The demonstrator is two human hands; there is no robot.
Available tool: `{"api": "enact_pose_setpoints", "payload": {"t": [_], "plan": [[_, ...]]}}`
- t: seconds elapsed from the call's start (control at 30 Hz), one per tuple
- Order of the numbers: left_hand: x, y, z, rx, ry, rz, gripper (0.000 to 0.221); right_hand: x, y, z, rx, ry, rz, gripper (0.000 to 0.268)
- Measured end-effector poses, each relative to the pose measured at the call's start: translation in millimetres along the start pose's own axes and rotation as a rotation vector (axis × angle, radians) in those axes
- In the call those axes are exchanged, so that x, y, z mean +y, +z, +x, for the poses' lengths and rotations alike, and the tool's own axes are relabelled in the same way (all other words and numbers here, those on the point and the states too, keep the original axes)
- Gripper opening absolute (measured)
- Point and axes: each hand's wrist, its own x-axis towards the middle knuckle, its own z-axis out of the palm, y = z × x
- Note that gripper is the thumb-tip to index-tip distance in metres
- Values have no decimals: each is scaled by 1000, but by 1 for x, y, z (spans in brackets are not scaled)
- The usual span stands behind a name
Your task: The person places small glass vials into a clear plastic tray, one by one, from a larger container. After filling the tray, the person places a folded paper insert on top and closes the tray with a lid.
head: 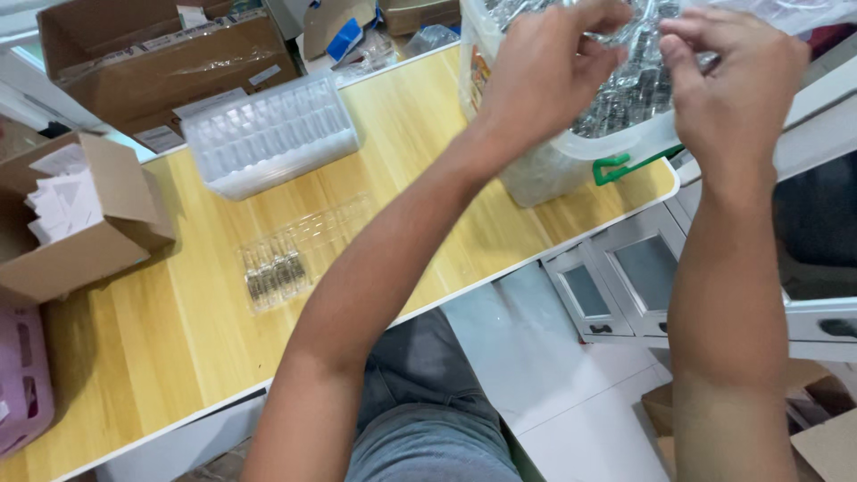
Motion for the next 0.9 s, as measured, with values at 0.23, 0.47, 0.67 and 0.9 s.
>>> {"api": "enact_pose_setpoints", "payload": {"t": [0.23,0.47,0.67,0.9], "plan": [[-70,34,44,-83,59,621,30,33,16,17,-137,-6,-133,20],[-77,49,38,-85,6,581,34,49,25,25,-187,55,-102,11],[-80,40,30,-84,59,481,33,60,26,18,-226,168,38,5],[-71,35,29,-84,41,372,31,63,18,30,-298,286,222,13]]}}
